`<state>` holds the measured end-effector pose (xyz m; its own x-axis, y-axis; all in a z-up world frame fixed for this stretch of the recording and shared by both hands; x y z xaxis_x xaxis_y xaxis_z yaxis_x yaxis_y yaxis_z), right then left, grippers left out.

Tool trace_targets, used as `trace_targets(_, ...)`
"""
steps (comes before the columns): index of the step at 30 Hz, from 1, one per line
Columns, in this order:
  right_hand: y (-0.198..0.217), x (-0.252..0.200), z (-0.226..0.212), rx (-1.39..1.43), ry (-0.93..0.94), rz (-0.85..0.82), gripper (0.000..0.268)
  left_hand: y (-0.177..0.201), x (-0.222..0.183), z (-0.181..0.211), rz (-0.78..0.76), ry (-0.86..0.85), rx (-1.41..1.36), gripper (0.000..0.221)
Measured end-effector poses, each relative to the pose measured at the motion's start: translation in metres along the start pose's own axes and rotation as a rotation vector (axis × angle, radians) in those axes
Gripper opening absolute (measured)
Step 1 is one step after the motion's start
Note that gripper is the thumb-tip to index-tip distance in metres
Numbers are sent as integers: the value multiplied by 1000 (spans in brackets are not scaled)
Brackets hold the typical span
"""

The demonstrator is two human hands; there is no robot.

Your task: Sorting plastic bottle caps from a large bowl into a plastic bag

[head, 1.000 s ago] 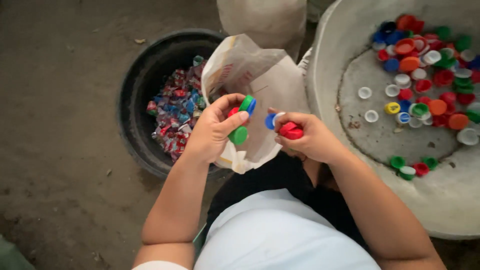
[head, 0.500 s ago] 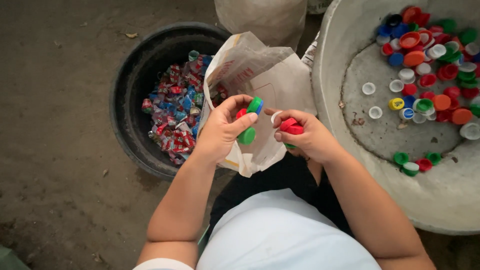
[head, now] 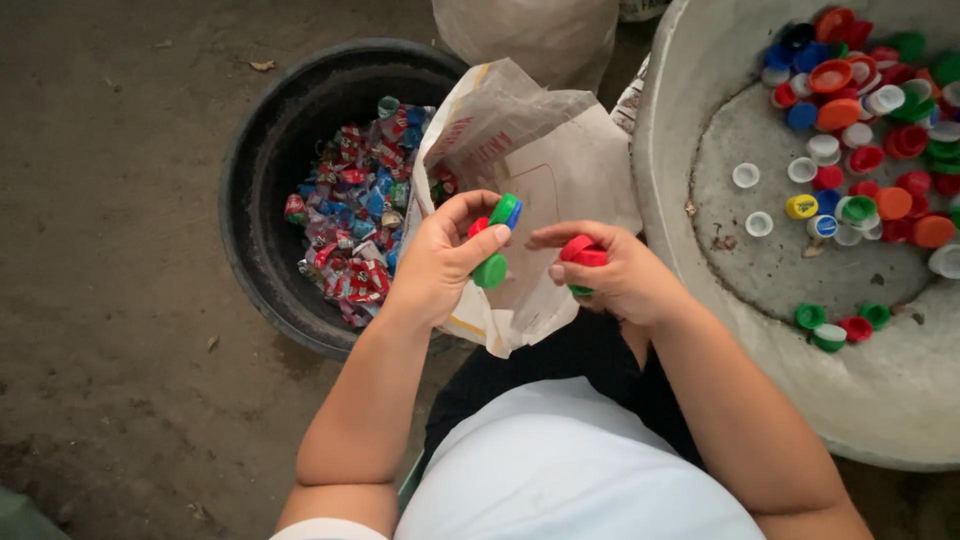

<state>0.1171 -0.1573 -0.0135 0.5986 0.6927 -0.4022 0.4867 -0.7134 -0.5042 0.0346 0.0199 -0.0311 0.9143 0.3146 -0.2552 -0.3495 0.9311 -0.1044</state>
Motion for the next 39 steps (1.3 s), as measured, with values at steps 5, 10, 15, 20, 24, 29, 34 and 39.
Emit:
trace_targets(5,41,11,29,36,-2,101,37,2,3,-6,-9,15,-7,42)
trace_targets(10,27,9,13,-68,-12,111,46,-1,5,-7,-20,35,-12,43)
trace_targets(15,19,12,8,-457,-51,131,74,3,9,-19,-18,18,20,40)
trace_targets(20,-2,9,-6,-396,-73,110,80,4,7,-13,-13,51,13,42)
trace_targets(24,-5,11,-1,-268,-108,55,87,5,6,-9,-12,51,23,41)
trace_targets(29,9,21,19,-122,-116,-3,73,3,5,-10,-5,62,-3,42)
trace_targets(34,21,26,24,-64,-63,21,58,5,4,-8,7,65,-12,42)
trace_targets(39,49,27,23,114,16,197,13,6,5,-12,-2,65,1,43)
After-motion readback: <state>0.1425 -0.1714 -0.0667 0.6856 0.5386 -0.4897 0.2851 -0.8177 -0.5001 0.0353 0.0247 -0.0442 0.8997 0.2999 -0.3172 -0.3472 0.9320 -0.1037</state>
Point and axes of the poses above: each hand's wrist, its own x-axis towards the middle knuckle, its own y-axis out of the back of the hand, z = x × y, the point moved 5 cm from there along x, towards the middle knuckle, and after that the axes turned 14 degrees about x, right-handed, at the moved point
